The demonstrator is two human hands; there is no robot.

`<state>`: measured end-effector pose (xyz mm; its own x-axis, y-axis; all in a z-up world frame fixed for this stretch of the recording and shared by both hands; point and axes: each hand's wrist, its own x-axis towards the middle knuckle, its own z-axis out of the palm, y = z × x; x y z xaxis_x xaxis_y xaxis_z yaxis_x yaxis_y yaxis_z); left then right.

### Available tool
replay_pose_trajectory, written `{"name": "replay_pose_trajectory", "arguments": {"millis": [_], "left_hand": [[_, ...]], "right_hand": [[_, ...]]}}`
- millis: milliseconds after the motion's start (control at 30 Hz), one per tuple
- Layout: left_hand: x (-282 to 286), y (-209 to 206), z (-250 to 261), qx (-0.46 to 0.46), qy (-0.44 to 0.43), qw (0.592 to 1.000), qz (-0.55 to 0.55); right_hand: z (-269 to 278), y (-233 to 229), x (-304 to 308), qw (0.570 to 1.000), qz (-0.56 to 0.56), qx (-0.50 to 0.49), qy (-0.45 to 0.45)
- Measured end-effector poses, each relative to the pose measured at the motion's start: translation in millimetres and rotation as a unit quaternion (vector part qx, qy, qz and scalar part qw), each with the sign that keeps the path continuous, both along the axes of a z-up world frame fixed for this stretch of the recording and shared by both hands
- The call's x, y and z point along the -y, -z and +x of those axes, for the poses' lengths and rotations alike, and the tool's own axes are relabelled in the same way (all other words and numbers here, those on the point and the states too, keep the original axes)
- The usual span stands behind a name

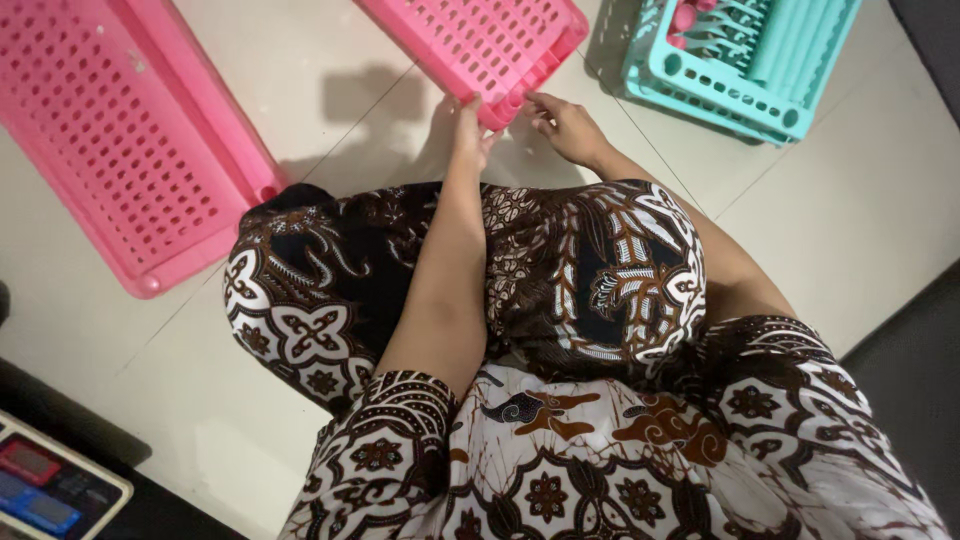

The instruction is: The person sits on the floor and attaches blue cylindrical plastic legs to the corners of a blue dish drying basket, pressing each leg into place by hand. They then flip the basket over, adjust it, and work on fitting a pink perforated lid piece onto the rack.

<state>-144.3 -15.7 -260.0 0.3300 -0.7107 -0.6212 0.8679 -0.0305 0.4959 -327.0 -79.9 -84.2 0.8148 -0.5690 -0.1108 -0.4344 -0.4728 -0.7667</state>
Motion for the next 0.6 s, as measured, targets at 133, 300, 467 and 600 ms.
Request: {"name": "replay_pose_trajectory", "arguments": {"millis": [133,300,467,600], "left_hand": [[7.7,10.2,-2.8,0.007,0.001,1.000,0.030],[16.0,13.7,-6.6,0.060,0.011,0.998,0.020],[13.6,7.0,-12.6,0.139,0.034,0.985,0.100],[9.3,-0.4,-17.4,0.326,0.046,0.935,0.130]], "right_hand": [[-7.9,-5.0,17.8,0.989,-0.092,0.077,0.086],[-33.8,-12.0,57.9,0.936,-0.192,0.195,0.221],[-73.3,9.2,119.4,0.889,-0.276,0.202,0.306],[-114.7,39.9,159.8,0.894,-0.312,0.100,0.305]]}}
